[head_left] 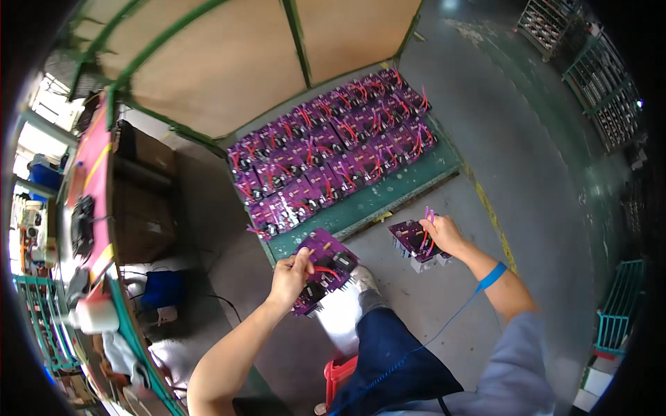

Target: The person assembles purple circuit boards by attaching black cylindrical components and connecting red wires. They use a soldering iron to secure the connections and a heat gun to treat the boards. The person works at a green table in a workshop, handling multiple boards and placing finished units onto a nearby rack.

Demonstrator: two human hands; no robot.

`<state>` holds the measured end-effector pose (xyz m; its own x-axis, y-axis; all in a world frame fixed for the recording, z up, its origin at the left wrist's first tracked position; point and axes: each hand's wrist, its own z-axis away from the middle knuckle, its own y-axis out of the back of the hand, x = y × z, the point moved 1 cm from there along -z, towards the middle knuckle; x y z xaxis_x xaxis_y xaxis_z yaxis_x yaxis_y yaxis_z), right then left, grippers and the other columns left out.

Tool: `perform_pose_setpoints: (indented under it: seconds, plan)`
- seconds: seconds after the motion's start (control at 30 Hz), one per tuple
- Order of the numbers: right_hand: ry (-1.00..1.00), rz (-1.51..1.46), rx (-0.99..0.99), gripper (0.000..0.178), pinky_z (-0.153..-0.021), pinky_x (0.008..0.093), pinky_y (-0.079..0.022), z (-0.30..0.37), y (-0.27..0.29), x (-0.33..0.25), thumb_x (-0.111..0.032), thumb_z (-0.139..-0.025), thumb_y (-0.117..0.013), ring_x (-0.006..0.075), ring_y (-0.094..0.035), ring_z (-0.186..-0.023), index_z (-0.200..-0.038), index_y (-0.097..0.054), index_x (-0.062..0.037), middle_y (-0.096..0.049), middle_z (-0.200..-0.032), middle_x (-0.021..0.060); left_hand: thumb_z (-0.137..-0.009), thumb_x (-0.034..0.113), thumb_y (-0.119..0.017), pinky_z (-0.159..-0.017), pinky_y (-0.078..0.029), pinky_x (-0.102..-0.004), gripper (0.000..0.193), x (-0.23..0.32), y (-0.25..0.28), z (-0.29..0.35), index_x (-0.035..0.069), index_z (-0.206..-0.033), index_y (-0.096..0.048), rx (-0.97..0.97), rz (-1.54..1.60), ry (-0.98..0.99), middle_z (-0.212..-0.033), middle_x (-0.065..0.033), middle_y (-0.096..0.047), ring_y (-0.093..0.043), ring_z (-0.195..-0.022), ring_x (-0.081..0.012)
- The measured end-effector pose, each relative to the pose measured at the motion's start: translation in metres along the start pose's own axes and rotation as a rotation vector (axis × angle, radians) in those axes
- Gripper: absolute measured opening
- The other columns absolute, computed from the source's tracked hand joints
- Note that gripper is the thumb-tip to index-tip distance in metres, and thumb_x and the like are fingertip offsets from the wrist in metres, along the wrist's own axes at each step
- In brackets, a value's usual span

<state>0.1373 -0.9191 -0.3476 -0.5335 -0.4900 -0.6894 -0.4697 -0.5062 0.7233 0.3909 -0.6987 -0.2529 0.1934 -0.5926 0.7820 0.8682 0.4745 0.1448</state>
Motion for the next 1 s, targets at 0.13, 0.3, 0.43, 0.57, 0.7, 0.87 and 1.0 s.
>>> perform_pose_setpoints:
  seconds: [0.13, 0.3, 0.43, 0.57, 0.7, 0.87, 1.0]
  plan:
    - [-0.048, 0.008, 0.044, 0.034, -0.048, 0.042, -0.04, -0.017, -0.029, 0.045, -0.026, -0.083, -0.051, 0.035, -0.052, -0.051, -0.061, -0.054, -0.0003, -0.053, -0.055, 0.0188, -0.087, 0.042, -0.043, -0.035, -0.016, -0.0219, 0.046, -0.025, 0.005, -0.055, 0.007, -0.058, -0.048, 0.071, -0.079, 0.086, -0.043, 0.0053, -0.03, -0.025, -0.035, -0.0049]
    - [-0.082, 0.033, 0.112, 0.033, -0.044, 0.0405, -0.039, -0.032, -0.029, 0.058, -0.024, -0.083, -0.052, 0.0324, -0.052, -0.047, -0.059, -0.052, -0.002, -0.051, -0.051, 0.016, -0.086, 0.04, -0.045, -0.039, -0.022, -0.0235, 0.047, -0.032, 0.018, -0.079, 0.005, -0.055, -0.052, 0.096, -0.138, 0.184, -0.046, 0.0029, -0.038, -0.032, -0.041, -0.0062]
    - [-0.068, 0.033, 0.055, 0.03, -0.042, 0.0406, -0.039, -0.049, -0.021, 0.037, -0.023, -0.081, -0.055, 0.033, -0.051, -0.046, -0.059, -0.051, -0.0037, -0.05, -0.05, 0.0155, -0.084, 0.041, -0.048, -0.044, -0.031, -0.0258, 0.048, -0.04, 0.008, -0.082, 0.004, -0.056, -0.055, 0.152, -0.206, 0.216, -0.049, 0.0014, -0.044, -0.038, -0.045, -0.0083]
    - [-0.011, 0.053, -0.032, 0.03, -0.042, 0.0409, -0.039, -0.069, -0.027, 0.004, -0.024, -0.081, -0.054, 0.0335, -0.051, -0.046, -0.059, -0.051, -0.0033, -0.05, -0.049, 0.0166, -0.084, 0.041, -0.048, -0.047, -0.036, -0.0282, 0.046, -0.037, -0.006, -0.094, 0.001, -0.064, -0.057, 0.039, -0.355, 0.206, -0.049, -0.0026, -0.047, -0.042, -0.047, -0.0103]
    - [0.091, 0.182, -0.25, 0.03, -0.043, 0.0402, -0.043, -0.081, -0.042, -0.044, -0.028, -0.082, -0.052, 0.0301, -0.055, -0.046, -0.064, -0.054, -0.0045, -0.053, -0.05, 0.0133, -0.086, 0.033, -0.047, -0.057, -0.042, -0.0318, 0.038, -0.033, -0.031, -0.091, 0.0, -0.072, -0.062, -0.041, -0.354, 0.159, -0.061, -0.0115, -0.059, -0.055, -0.057, -0.0201]
    - [0.289, 0.258, -0.356, 0.027, -0.044, 0.0383, -0.045, -0.079, -0.06, -0.092, -0.03, -0.08, -0.052, 0.0278, -0.058, -0.048, -0.072, -0.057, -0.0047, -0.056, -0.052, 0.012, -0.085, 0.022, -0.046, -0.067, -0.046, -0.0363, 0.028, -0.006, -0.033, -0.069, 0.011, -0.11, -0.05, -0.108, -0.396, 0.027, -0.08, -0.0165, -0.062, -0.061, -0.074, -0.0285]
    - [0.475, 0.412, -0.639, 0.019, -0.049, 0.038, -0.047, -0.067, -0.069, -0.13, -0.019, -0.079, -0.046, 0.0254, -0.061, -0.057, -0.078, -0.057, -0.003, -0.06, -0.06, 0.0134, -0.085, 0.027, -0.047, -0.072, -0.045, -0.0435, 0.033, 0.019, -0.037, -0.051, 0.009, -0.112, -0.048, -0.183, -0.405, -0.046, -0.083, -0.0221, -0.059, -0.057, -0.082, -0.0382]
